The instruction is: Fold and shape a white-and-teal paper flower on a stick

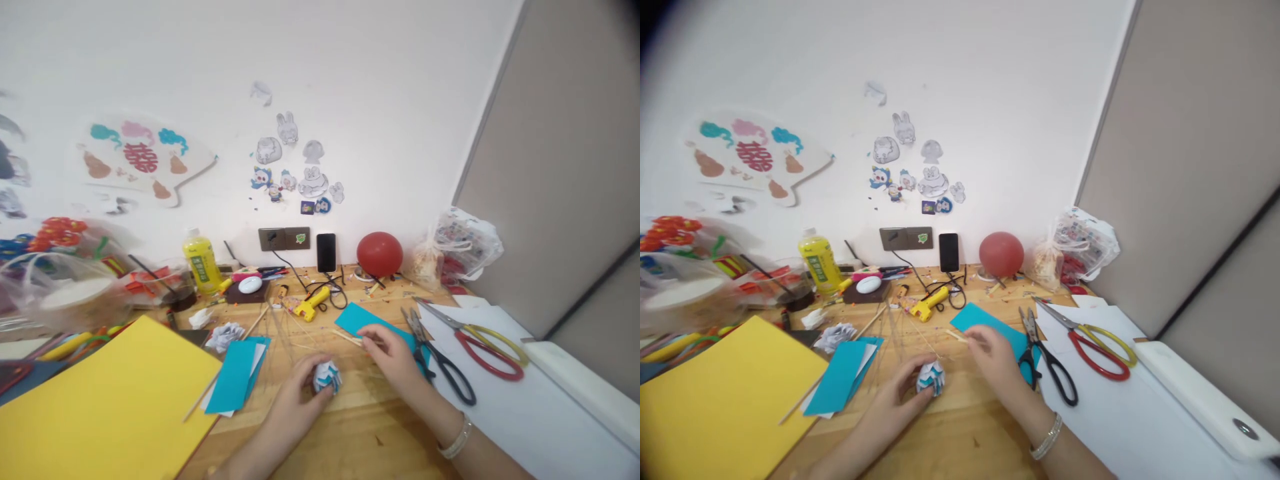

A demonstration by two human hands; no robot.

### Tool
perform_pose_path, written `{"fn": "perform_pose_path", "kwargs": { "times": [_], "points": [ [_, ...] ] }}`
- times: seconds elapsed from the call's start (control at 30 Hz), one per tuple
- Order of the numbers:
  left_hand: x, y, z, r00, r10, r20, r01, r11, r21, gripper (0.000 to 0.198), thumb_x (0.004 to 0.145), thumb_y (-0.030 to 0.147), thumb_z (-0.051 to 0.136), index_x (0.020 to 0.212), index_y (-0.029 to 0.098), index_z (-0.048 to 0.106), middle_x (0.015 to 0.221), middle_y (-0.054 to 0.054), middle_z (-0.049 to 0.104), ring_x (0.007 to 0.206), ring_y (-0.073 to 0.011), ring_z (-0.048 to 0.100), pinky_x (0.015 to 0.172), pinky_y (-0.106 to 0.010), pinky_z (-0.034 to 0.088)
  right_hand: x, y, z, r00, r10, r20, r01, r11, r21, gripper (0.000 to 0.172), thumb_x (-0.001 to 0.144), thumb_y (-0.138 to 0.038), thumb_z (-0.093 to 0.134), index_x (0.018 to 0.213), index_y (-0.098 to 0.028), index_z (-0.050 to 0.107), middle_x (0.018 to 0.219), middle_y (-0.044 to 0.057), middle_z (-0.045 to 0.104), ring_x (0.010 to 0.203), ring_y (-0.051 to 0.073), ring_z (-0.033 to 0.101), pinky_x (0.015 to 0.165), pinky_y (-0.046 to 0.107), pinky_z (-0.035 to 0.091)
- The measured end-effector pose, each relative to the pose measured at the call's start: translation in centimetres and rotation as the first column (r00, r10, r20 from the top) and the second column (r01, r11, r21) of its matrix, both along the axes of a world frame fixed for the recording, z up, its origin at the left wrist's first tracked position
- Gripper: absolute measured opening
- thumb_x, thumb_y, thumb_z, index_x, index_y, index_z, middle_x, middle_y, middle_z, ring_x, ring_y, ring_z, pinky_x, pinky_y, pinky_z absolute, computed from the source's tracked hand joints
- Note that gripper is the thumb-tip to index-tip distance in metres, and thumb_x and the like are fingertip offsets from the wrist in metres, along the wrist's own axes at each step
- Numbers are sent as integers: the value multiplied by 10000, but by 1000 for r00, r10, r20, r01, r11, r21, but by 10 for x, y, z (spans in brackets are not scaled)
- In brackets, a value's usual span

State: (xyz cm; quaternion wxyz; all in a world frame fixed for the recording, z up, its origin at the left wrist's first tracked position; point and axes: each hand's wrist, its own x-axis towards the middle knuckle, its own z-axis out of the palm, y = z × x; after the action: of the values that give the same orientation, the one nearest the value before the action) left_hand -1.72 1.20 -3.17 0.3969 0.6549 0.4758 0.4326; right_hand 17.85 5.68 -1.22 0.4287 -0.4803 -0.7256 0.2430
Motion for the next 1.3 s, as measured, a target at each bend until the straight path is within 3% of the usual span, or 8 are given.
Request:
{"fn": "perform_pose_path", "kwargs": {
  "times": [0.13,0.27,0.37,0.5,0.8,0.9,1.1,1.3],
  "points": [
    [-1,1,6,999,12,-42,-12,1000,2,306,711,270,581,1005,186,597,1113,-88,625,1043,-249,566,948,-399,419,24,21,2,985,-116,126,109,992,64,149,767,-184,503,749,-184,651,791,48,672,802,207,599,762,324,444],
    [-1,2,10,997,22,-73,-23,1000,-14,292,745,354,543,964,174,617,1047,-89,655,1013,-253,577,937,-387,425,49,45,11,943,-293,159,275,953,126,235,801,-139,429,870,-151,653,923,106,660,905,236,577,819,374,418],
    [-1,3,10,997,41,-70,-44,998,-44,311,752,373,527,971,171,614,1052,-90,654,1007,-254,579,924,-374,433,60,58,11,931,-308,199,285,949,136,316,745,-46,425,972,-120,633,1025,135,635,979,244,556,870,393,395],
    [0,3,9,997,43,-57,-47,996,-71,309,750,367,526,979,179,613,1064,-82,652,1005,-248,581,914,-354,438,47,55,7,937,-195,290,161,978,135,312,734,-44,475,967,-175,636,1051,89,628,1034,238,521,929,409,342],
    [2,1,12,997,67,-31,-69,994,-82,331,759,364,495,998,152,581,1062,-104,642,1027,-245,565,925,-355,422,17,8,17,860,215,463,-185,977,-110,89,645,-195,695,710,-187,635,765,15,605,756,178,548,665,243,396],
    [2,2,9,998,54,-17,-55,995,-83,330,761,360,499,1005,150,574,1084,-109,629,1039,-243,557,936,-358,413,22,-3,20,851,257,457,-189,963,-190,111,666,-104,633,598,-168,572,662,7,569,657,158,519,593,230,363],
    [4,0,5,999,31,26,-29,996,-82,329,746,349,528,997,142,573,1055,-118,636,1000,-235,581,897,-334,443,18,-6,22,897,324,301,-254,935,-249,122,828,-166,439,725,-183,503,750,4,579,711,143,527,647,234,393],
    [8,-2,11,997,53,64,-48,996,-81,285,748,347,532,935,160,637,1007,-101,672,969,-242,600,872,-334,461,3,-10,10,897,341,-282,-422,850,-315,180,848,-362,423,823,-188,461,623,-47,484,586,122,494,599,235,398]
  ]
}}
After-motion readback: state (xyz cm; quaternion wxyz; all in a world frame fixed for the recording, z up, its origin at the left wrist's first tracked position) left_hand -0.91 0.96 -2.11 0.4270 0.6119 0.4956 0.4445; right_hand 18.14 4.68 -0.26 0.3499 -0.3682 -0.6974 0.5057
